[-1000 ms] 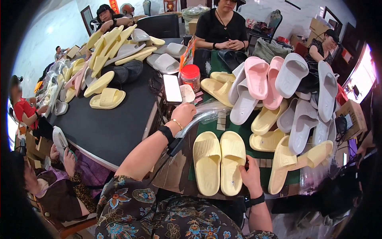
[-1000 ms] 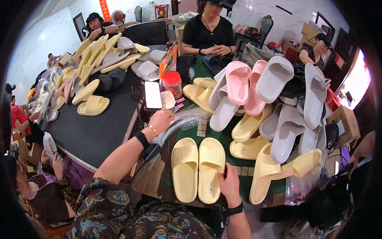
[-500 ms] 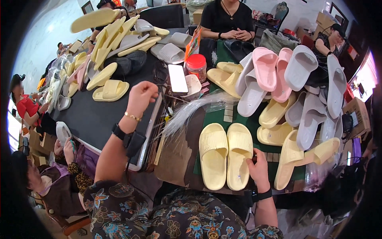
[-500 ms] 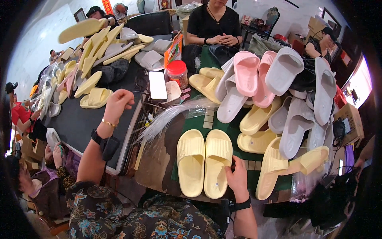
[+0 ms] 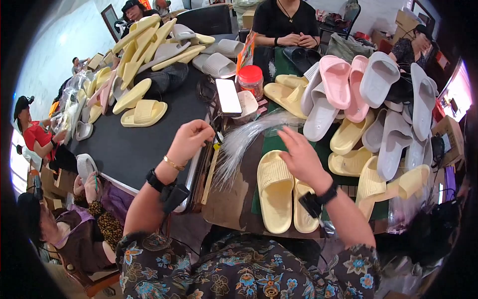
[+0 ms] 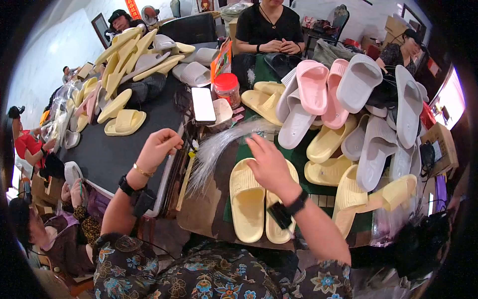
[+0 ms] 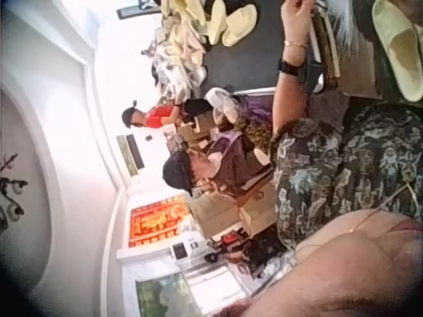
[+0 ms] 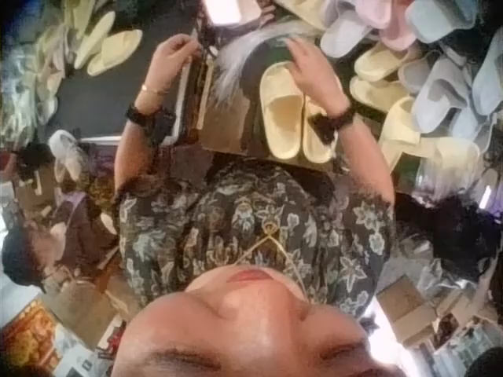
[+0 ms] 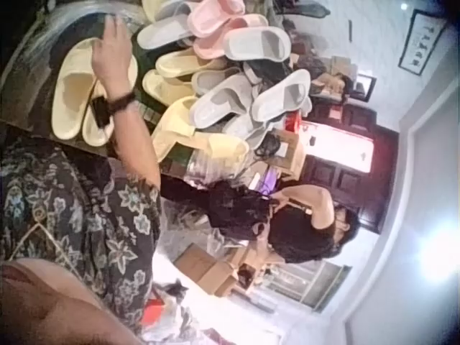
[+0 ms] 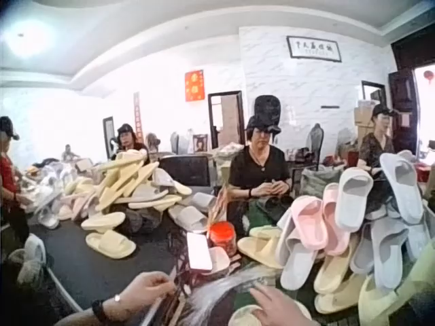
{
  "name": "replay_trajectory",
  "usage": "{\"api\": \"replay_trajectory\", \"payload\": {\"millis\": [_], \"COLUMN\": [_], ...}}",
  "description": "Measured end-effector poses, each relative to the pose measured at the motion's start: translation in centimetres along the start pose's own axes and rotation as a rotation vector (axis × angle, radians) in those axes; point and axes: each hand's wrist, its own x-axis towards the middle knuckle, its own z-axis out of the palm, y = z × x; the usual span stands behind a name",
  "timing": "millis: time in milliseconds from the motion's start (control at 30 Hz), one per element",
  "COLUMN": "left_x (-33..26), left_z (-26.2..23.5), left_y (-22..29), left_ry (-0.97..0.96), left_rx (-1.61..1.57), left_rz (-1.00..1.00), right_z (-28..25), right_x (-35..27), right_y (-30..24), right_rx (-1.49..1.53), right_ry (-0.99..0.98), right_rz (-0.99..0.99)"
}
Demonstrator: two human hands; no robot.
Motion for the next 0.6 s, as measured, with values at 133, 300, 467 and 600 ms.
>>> {"api": "replay_trajectory", "payload": {"millis": [133, 300, 467, 600], "left_x": [-0.1, -1.0, -3.1, -5.4], "left_z": [0.9, -0.6, -7.3, -8.9], "left_y": [0.2, 0.8, 3.3, 5.0], "left_ry": [-0.045, -0.010, 0.275, 0.354], "left_rx": [0.055, -0.218, -0.612, -0.763], "left_rz": [-0.078, -0.017, 0.133, 0.213], "right_z": [4.6, 6.7, 7.0, 7.1], "right_x": [4.4, 6.7, 6.7, 6.7], "right_y": [3.1, 5.5, 5.9, 7.1], "right_rx": [-0.286, -0.261, -0.232, -0.190], "right_ry": [-0.316, -0.727, -0.799, -0.740], "right_rz": [-0.016, 0.124, 0.150, 0.140]}}
